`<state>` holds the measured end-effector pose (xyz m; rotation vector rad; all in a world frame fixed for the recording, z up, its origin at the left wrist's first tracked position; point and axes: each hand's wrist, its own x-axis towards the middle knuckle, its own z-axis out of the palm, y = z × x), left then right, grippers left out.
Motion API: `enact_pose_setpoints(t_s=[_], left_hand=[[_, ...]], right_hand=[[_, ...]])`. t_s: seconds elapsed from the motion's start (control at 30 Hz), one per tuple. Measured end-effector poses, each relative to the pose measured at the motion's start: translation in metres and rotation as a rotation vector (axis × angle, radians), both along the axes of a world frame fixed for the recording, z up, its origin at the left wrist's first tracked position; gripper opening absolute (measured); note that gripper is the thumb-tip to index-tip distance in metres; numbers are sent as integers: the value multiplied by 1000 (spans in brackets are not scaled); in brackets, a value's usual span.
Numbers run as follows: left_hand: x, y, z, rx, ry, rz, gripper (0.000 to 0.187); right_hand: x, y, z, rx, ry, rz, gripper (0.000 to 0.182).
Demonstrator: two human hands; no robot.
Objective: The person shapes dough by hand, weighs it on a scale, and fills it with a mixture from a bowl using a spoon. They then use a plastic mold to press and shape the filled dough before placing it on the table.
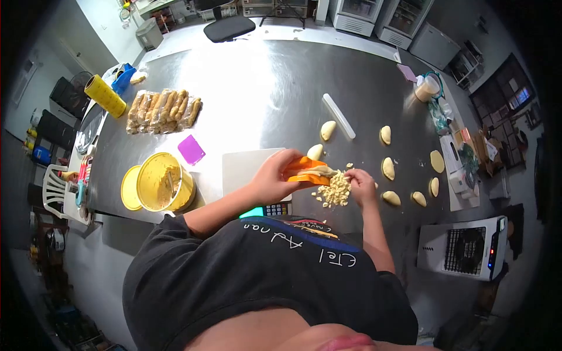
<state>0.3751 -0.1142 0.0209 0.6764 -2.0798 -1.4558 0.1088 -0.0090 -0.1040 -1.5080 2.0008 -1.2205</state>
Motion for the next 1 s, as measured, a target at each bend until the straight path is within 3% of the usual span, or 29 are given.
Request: enact_pose_setpoints(t_s=[0.07,0.13,0.27,0.33,0.37,0.43,0.57,0.73,0.8,1.0], left_hand=[[-7,1,-8,-238,-35,40,42],[-15,5,-9,-262,-22,62,42],[-31,14,-4,-344,-35,145,42],[-37,19,4,-303,-81,178,42],[-41,21,9,-161,-52,177,42],[-46,22,11,-365,-42,190,40],[-52,28,21,-497,-31,177,40],[-50,32,14,-442,-66,215,44],[-47,33,9,-512,-54,240,43],[-31,40,12,-471,-75,288,39]], right_hand=[[-12,0,-13,-31,71,85,20],[-13,2,-15,87,-88,54,17],[-22,-8,-3,11,141,70,8],[-20,-12,23,-52,96,58,10],[-13,-13,39,-87,36,19,10],[2,-9,85,-356,-41,56,18],[15,-7,130,-508,184,220,25],[26,-21,121,-595,322,278,21],[26,-29,114,-599,241,350,21],[33,-42,117,-430,325,483,14]])
